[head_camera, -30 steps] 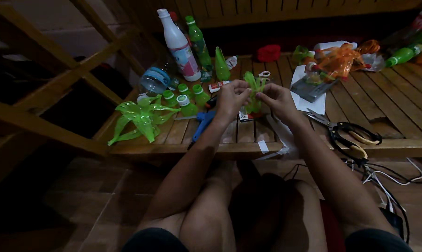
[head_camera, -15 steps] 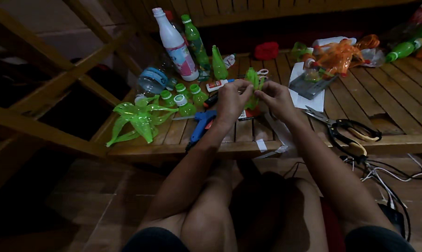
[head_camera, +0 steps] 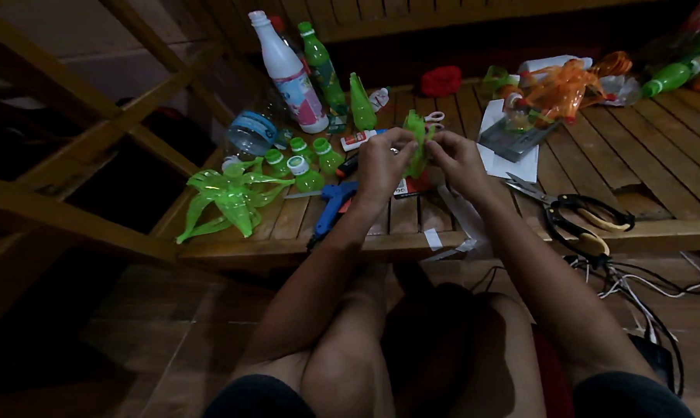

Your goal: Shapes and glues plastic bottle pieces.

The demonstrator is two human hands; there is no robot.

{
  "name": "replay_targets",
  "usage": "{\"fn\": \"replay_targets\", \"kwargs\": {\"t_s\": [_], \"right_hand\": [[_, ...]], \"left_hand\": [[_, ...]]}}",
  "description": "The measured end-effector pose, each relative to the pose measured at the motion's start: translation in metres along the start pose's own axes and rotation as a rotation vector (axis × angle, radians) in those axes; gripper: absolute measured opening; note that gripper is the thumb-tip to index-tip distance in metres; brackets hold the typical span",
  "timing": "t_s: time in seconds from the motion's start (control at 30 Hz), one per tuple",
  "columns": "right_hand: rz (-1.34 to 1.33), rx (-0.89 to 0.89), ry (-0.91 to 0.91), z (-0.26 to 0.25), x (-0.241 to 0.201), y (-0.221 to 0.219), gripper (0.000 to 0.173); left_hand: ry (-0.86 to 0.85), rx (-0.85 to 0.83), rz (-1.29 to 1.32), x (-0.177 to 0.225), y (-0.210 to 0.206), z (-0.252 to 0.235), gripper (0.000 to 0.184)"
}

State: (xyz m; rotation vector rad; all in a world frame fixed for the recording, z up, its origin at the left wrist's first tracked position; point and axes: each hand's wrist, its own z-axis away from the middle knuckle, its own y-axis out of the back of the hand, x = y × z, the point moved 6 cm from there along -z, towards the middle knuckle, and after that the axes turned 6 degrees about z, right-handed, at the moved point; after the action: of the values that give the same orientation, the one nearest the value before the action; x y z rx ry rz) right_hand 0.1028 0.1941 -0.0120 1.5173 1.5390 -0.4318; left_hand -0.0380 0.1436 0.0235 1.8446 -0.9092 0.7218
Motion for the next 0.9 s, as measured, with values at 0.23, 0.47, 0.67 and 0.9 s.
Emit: {"fn": "replay_targets", "kwargs": {"t_s": [0.23, 0.47, 0.67, 0.9], "right_hand": [[0.027, 0.016, 0.006, -0.001, -0.003, 0.0, 0.023], [0.047, 0.021, 0.011, 0.0, -0.004, 0.0, 0.022], [0.109, 0.007, 0.063, -0.001, -0.007, 0.0, 0.025], [0.106, 0.016, 0.075, -0.001, -0.008, 0.002, 0.025]], "left_hand": [[-0.069, 0.042, -0.062, 0.004, 0.001, 0.001, 0.019], [-0.097, 0.054, -0.071, 0.008, 0.002, 0.002, 0.023], [-0.103, 0.062, -0.088, 0.011, 0.001, 0.0, 0.022], [-0.197, 0.082, -0.169, 0.018, 0.001, 0.001, 0.021]]}}
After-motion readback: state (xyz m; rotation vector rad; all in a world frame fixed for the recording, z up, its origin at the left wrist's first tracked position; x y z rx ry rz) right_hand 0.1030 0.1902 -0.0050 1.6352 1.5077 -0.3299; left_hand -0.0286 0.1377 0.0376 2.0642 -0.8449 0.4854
